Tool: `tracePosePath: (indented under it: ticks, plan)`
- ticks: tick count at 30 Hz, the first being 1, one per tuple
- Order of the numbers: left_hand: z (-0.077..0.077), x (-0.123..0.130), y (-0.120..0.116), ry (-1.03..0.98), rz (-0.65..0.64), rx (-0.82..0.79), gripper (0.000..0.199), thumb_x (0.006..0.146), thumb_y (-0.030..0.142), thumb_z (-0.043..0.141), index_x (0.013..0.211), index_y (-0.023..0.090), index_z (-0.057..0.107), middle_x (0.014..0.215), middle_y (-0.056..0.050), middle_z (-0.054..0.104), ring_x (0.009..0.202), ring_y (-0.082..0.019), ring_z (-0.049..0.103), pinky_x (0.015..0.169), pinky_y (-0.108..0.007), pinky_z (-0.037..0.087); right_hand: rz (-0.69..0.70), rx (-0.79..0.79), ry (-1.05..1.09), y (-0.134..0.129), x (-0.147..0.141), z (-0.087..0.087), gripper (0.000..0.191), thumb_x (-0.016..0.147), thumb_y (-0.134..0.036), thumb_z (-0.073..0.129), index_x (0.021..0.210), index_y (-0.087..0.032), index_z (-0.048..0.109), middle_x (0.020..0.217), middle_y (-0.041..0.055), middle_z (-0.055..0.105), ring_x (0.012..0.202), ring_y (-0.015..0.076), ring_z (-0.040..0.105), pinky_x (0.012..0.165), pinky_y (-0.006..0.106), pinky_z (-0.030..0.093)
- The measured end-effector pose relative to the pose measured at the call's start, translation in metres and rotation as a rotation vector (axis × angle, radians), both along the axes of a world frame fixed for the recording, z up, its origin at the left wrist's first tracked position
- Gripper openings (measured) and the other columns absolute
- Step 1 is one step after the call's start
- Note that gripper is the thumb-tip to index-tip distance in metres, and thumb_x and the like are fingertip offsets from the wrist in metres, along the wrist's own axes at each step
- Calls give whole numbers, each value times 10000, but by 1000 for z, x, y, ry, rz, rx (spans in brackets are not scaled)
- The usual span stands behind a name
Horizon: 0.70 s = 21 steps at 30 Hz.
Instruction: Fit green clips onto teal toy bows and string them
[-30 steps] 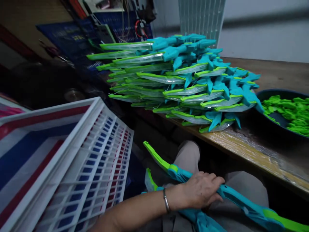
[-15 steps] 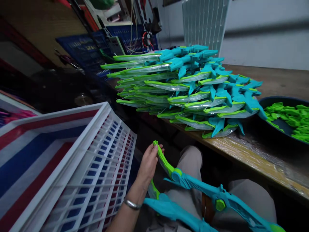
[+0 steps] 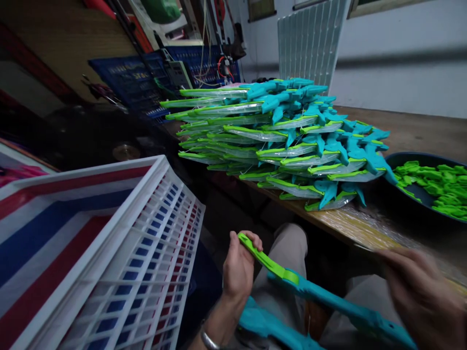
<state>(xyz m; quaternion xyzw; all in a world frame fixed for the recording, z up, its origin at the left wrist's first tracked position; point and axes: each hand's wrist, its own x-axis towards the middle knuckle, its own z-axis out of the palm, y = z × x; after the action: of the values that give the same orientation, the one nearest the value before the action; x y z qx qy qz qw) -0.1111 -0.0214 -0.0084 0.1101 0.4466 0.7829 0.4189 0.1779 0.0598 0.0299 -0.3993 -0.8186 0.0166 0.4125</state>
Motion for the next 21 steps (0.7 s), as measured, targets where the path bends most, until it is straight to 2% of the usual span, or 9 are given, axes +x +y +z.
tracePosePath:
  ticks: [2,4,6,8,11,15,21]
  plan:
    - [0,11,-4,25,-46,48,580,837,731,644,703,169,598,682,-24,523,662,-164,492,668,-273,442,197,29,16,-5,-46,5,135,1047,-232,527,1057,-204,659,979,72,643,818,144,671,683,241,528]
    - [1,18,-6,25,-71,107,576,888,707,589,675,172,595,667,-24,500,654,-165,472,667,-283,429,374,9,96,-13,-93,12,180,1027,-98,477,1030,-173,640,925,61,607,769,116,635,645,203,504]
    - [1,19,-9,1,-84,177,548,927,655,563,662,176,590,657,-21,476,653,-168,457,667,-288,423,481,-46,141,-23,-130,17,229,1030,-73,430,982,-158,637,867,52,573,712,110,586,600,194,477]
    - [1,17,-11,-24,-97,239,511,941,598,567,653,176,596,645,-20,466,655,-169,454,670,-288,427,533,-88,137,-32,-153,18,254,1055,-110,410,958,-154,640,832,48,559,690,117,561,570,199,457]
    - [-3,14,-15,-78,-97,286,454,920,532,621,645,171,624,637,-22,494,658,-162,471,701,-277,450,564,-69,89,-39,-169,13,240,1073,-154,421,992,-143,647,819,47,575,698,130,568,557,210,445]
    - [-9,13,-20,-185,-98,255,385,840,487,726,639,164,669,652,-24,555,673,-164,515,762,-286,489,579,-25,26,-41,-177,3,238,1072,-145,420,1090,-114,656,908,74,640,793,155,611,617,225,486]
    - [-13,9,-22,-192,-112,257,387,846,478,698,631,159,658,674,-37,582,658,-166,509,819,-316,520,592,-55,-44,-40,-181,-1,268,1077,-152,412,1143,-109,668,936,77,661,825,159,640,660,228,532]
